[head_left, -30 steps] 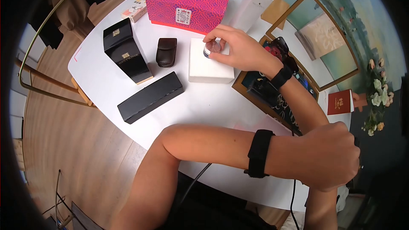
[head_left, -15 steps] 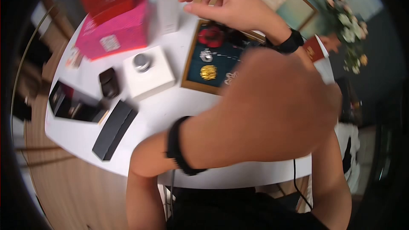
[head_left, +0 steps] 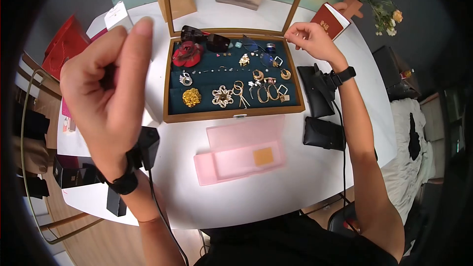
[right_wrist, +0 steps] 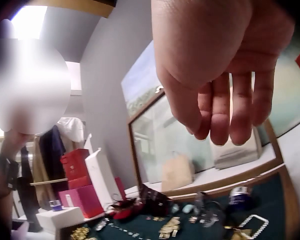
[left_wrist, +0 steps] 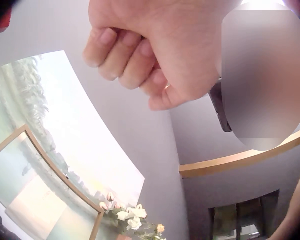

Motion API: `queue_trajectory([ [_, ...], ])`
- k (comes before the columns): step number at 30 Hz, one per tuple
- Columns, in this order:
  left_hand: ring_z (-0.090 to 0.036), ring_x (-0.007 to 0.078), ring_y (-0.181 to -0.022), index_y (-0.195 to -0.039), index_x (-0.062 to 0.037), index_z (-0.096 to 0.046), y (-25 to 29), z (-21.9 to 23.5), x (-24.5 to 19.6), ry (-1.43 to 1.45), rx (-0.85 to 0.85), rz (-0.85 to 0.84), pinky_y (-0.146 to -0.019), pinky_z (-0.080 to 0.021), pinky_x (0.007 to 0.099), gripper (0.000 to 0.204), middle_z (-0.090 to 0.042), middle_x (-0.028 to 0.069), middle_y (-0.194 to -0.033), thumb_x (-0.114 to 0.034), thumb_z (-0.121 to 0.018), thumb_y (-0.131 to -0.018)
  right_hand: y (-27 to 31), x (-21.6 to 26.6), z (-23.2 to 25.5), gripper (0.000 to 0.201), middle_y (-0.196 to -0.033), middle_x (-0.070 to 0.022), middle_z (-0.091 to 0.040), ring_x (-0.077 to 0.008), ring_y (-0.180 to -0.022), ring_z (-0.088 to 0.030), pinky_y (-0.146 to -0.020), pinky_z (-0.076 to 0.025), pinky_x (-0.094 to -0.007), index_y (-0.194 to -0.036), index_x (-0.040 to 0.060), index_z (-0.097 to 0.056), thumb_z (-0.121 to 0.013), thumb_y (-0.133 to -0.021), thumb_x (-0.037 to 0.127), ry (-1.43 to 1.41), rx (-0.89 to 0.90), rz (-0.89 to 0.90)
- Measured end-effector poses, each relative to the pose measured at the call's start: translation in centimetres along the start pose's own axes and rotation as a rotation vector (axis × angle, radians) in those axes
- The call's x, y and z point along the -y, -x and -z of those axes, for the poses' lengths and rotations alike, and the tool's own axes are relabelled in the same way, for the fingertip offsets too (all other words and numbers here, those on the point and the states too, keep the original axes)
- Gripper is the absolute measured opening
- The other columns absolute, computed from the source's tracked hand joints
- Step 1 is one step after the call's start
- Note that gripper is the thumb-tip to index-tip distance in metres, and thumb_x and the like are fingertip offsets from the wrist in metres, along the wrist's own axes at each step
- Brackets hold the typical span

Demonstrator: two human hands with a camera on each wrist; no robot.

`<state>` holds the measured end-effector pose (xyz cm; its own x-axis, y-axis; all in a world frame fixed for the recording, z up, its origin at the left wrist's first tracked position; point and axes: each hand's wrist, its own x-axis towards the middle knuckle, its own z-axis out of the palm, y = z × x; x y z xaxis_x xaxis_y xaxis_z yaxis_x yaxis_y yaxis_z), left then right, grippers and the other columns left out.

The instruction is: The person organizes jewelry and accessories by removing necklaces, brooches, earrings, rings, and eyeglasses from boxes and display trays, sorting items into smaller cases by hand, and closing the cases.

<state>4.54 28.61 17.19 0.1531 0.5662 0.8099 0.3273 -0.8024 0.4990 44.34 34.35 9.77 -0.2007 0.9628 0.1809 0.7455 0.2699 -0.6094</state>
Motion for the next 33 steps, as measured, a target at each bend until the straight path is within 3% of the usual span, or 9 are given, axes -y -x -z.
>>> queue_trajectory([
  [4,-0.029,0.0034,-0.059,-0.068,0.0008,-0.050,0.4,0.1,0.5,-0.065,-0.035,0.048,-0.053,-0.019,0.0241,0.032,-0.038,-0.0066,-0.062,-0.006,-0.067,-0.095,1.5,-3.0,-0.2,0.021,-0.077,0.0010,-0.067,-0.0054,-0.064,-0.059,-0.059,-0.047,-0.0225,-0.094,0.0031,-0.070,-0.067,-0.096,0.024,-0.017,0.000,-0.136],
  [8,-0.036,0.0030,-0.062,-0.077,0.0034,-0.062,0.5,0.5,0.8,-0.062,-0.048,0.098,-0.056,-0.025,0.0215,0.022,-0.048,-0.0063,-0.066,-0.009,-0.069,-0.095,3.0,-4.6,-1.2,0.021,-0.077,0.0018,-0.066,-0.0048,-0.066,-0.058,-0.059,-0.049,-0.0230,-0.095,0.0015,-0.070,-0.066,-0.097,0.022,-0.081,0.019,-0.109],
  [14,-0.034,0.0033,-0.065,-0.074,0.0026,-0.051,0.7,0.7,1.8,-0.103,-0.043,0.106,-0.059,-0.024,0.0208,0.028,-0.043,-0.0056,-0.068,-0.007,-0.066,-0.096,4.3,-7.0,-2.3,0.019,-0.076,-0.0022,-0.069,-0.0083,-0.060,-0.059,-0.057,-0.048,-0.0246,-0.093,0.0012,-0.072,-0.069,-0.093,0.020,-0.128,0.012,-0.115],
  [16,-0.037,0.0008,-0.068,-0.081,0.0045,-0.063,0.8,1.0,2.1,-0.107,0.032,0.124,-0.062,-0.025,0.0187,0.023,-0.046,-0.0065,-0.072,-0.009,-0.063,-0.099,4.3,-6.9,-2.4,0.019,-0.075,-0.0028,-0.069,-0.0088,-0.060,-0.059,-0.058,-0.048,-0.0250,-0.093,0.0011,-0.072,-0.069,-0.092,0.020,-0.119,0.021,-0.119],
  [20,-0.036,0.0007,-0.067,-0.081,0.0039,-0.064,0.8,0.6,2.0,-0.090,0.052,0.113,-0.061,-0.023,0.0189,0.022,-0.045,-0.0070,-0.073,-0.009,-0.063,-0.099,4.3,-6.2,-2.2,0.016,-0.074,-0.0064,-0.069,-0.0138,-0.063,-0.062,-0.061,-0.049,-0.0290,-0.092,0.0018,-0.073,-0.071,-0.089,0.017,0.053,0.030,-0.093],
  [22,-0.032,0.0031,-0.064,-0.074,0.0026,-0.052,0.7,0.0,1.3,-0.158,0.005,0.128,-0.058,-0.022,0.0210,0.027,-0.041,-0.0061,-0.068,-0.005,-0.066,-0.096,4.4,-5.4,-2.3,0.015,-0.074,-0.0078,-0.069,-0.0161,-0.065,-0.063,-0.063,-0.050,-0.0303,-0.092,0.0024,-0.074,-0.072,-0.088,0.016,0.087,0.040,-0.082],
  [27,-0.033,0.0028,-0.065,-0.076,0.0035,-0.054,0.8,-0.2,1.7,-0.123,-0.007,0.116,-0.059,-0.022,0.0208,0.024,-0.042,-0.0063,-0.069,-0.005,-0.067,-0.095,6.1,-1.1,-2.7,0.017,-0.078,-0.0072,-0.069,-0.0246,-0.071,-0.066,-0.067,-0.052,-0.0366,-0.095,0.0057,-0.074,-0.071,-0.086,0.020,0.409,0.083,-0.108],
  [33,-0.033,0.0028,-0.065,-0.078,0.0034,-0.056,0.7,-0.8,1.6,-0.148,0.004,0.104,-0.059,-0.022,0.0207,0.023,-0.044,-0.0067,-0.069,-0.007,-0.068,-0.095,7.0,-0.3,-3.9,0.019,-0.085,-0.0077,-0.071,-0.0277,-0.085,-0.068,-0.073,-0.054,-0.0399,-0.098,0.0077,-0.074,-0.070,-0.087,0.023,0.543,0.012,-0.065],
])
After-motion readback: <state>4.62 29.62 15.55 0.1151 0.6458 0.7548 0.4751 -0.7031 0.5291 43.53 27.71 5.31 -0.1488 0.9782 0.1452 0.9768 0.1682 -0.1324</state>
